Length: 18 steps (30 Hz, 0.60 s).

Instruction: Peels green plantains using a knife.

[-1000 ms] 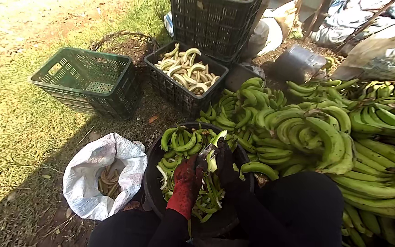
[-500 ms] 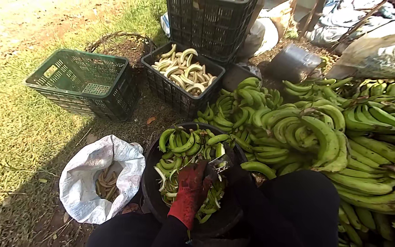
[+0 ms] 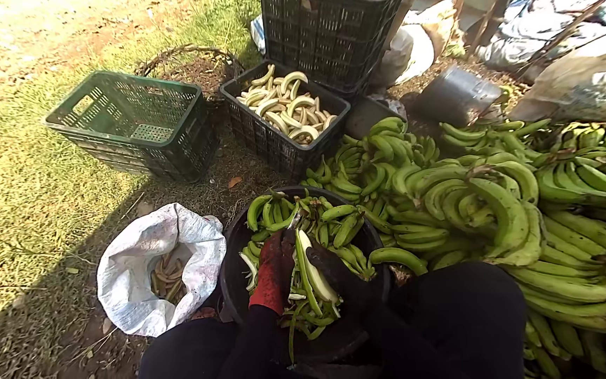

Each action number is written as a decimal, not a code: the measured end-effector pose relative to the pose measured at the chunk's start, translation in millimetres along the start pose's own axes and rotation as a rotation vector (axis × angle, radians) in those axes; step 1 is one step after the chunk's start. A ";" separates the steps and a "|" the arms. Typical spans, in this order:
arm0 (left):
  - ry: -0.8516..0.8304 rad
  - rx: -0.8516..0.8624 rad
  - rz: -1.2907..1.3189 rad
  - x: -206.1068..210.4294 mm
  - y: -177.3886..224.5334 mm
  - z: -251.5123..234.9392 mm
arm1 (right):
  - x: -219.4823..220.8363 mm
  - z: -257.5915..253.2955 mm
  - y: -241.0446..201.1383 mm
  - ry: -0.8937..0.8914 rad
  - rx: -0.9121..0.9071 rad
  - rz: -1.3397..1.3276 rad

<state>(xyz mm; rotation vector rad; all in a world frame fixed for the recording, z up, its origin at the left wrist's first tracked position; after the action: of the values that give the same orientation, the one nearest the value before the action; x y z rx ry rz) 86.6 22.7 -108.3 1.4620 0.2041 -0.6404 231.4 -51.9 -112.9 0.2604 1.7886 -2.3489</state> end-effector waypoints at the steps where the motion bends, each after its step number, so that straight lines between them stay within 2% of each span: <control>1: 0.011 -0.011 0.020 -0.7 -3.4 -2.7 | -0.9 2.3 3.7 -0.062 0.016 -0.033; 3: -0.010 0.024 0.023 3.6 -3.3 -0.3 | -6.6 1.6 17.4 -0.024 0.056 -0.258; 7: -0.183 0.212 -0.086 18.4 13.2 28.2 | -35.0 -12.8 22.8 0.220 0.146 -0.827; 10: -0.193 0.465 -0.195 25.1 20.5 50.2 | -56.5 -22.1 17.0 0.169 0.168 -1.064; 12: -0.153 0.537 -0.224 26.2 20.9 54.7 | -59.7 -23.2 11.1 0.172 0.198 -1.029; 14: -0.119 0.531 -0.223 25.9 19.9 52.2 | -55.5 -29.8 17.7 0.241 0.188 -0.972; 16: -0.114 0.468 -0.216 24.4 19.9 47.0 | -46.4 -28.0 12.2 0.335 0.184 -0.823; 18: -0.129 0.328 -0.215 21.9 20.5 39.5 | -32.2 -19.4 4.3 0.399 0.099 -0.565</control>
<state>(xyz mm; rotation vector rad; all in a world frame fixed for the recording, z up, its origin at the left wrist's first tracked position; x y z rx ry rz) 105.3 -21.8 -96.8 1.7194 0.1618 -0.9757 264.3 -33.1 -114.1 0.2819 2.1518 -2.9479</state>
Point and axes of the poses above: each hand's wrist, its own z-axis away from the middle knuckle, its own x-axis out of the palm, y = z × x, the point moved 2 cm from there along -z, towards the middle knuckle, and after that the axes turned 8 degrees about z, right-handed, at the moved point
